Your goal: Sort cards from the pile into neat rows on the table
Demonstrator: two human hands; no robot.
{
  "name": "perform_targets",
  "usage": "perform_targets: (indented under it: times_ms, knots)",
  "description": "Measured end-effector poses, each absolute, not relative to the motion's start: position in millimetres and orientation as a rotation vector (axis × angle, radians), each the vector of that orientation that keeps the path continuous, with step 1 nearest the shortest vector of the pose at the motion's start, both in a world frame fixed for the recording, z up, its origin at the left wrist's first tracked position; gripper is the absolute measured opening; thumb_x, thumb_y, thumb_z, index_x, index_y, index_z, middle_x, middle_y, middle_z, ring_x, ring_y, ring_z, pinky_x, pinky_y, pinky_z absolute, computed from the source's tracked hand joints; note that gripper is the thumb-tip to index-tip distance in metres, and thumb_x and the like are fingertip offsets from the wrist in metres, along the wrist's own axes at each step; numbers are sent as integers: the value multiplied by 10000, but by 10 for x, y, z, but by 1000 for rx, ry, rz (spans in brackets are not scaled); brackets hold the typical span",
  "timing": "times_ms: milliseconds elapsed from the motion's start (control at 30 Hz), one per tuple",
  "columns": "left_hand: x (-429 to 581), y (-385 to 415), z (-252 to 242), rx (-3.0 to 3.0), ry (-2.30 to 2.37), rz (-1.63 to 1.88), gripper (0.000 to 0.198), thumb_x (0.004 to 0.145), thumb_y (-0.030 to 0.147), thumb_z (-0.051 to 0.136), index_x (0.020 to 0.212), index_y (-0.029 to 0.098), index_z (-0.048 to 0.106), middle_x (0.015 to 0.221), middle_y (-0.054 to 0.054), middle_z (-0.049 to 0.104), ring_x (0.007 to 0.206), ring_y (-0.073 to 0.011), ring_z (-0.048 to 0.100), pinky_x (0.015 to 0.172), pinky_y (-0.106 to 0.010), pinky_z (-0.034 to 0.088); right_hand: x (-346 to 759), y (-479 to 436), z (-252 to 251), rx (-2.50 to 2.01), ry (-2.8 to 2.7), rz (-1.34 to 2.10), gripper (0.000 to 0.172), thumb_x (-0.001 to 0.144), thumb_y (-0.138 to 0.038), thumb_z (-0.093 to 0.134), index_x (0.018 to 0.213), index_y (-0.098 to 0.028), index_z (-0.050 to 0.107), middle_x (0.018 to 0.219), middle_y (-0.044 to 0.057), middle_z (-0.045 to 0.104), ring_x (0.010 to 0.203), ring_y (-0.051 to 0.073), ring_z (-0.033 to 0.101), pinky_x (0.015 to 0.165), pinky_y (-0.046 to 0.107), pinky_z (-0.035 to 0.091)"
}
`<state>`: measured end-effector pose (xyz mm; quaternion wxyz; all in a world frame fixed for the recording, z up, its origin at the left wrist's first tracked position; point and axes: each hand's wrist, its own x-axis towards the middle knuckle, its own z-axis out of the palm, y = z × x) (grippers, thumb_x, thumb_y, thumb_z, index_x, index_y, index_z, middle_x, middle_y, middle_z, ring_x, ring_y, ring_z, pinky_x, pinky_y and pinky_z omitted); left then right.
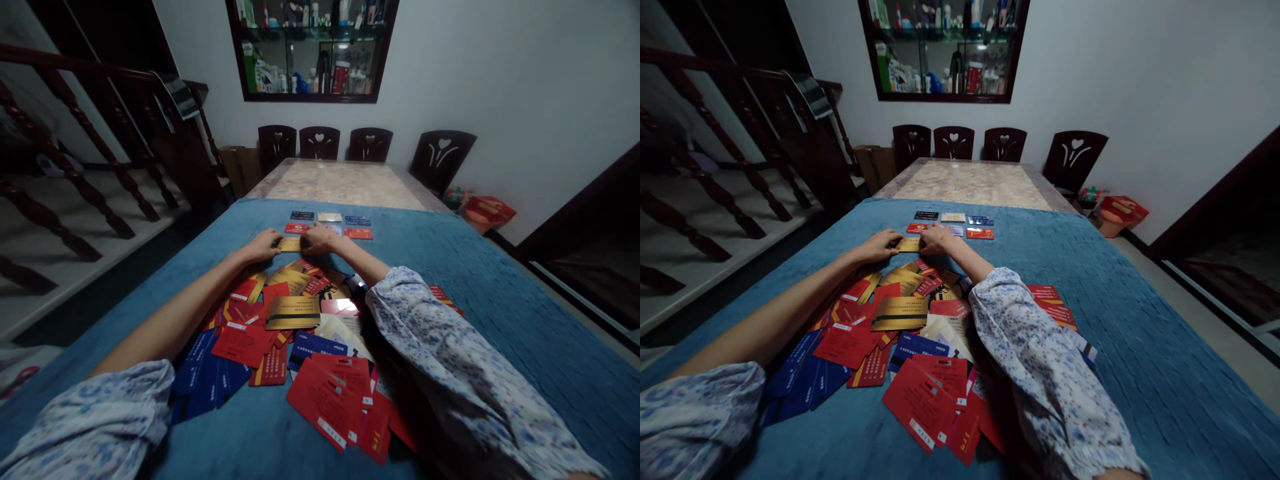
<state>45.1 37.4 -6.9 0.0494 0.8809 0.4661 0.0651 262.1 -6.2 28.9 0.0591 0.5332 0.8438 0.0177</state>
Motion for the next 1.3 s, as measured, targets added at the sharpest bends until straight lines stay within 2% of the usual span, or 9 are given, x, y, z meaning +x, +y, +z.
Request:
perform_targets:
  times_ms: [267,467,800,1033,1300]
  knots:
    - [489,407,-40,2659,1428,171,449,773,250,648,1209,150,698,1177,-99,659,1061,-258,640,1004,-347,521,2584,-87,368,1596,2532,-13,394,853,-313,626,1202,-173,743,1360,188,668,1309,393,549,1020,553,515]
    - [508,423,-19,2660,1434,133,351,761,252,647,1095,167,713,1148,-83,652,1073,-256,628,1017,-336,508,2575,-77,376,1593,2503,-16,412,845,-286,615,1223,-179,740,1376,180,661,1312,379,564,1039,559,508]
    - [531,420,-67,2647,1480,143,408,768,239,632,1163,157,696,1174,-106,657,1141,-266,623,1068,-344,490,2557,-83,398,1551,2510,46,426,879,-417,617,1198,-166,748,1382,181,650,1318,358,561,1006,474,545]
    - [550,378,-63,2626,1509,151,399,770,218,633,1158,144,690,1200,-131,658,1143,-281,629,1062,-367,493,2542,-63,376,1542,2491,83,424,877,-344,565,1225,-171,734,1372,163,663,1292,335,587,966,432,567]
    - [545,350,-76,2651,1531,159,369,793,222,626,1152,163,682,1194,-105,674,1138,-273,627,1061,-366,494,2538,-62,344,1587,2508,66,435,816,-279,583,1208,-199,754,1380,165,658,1328,383,545,1010,566,525]
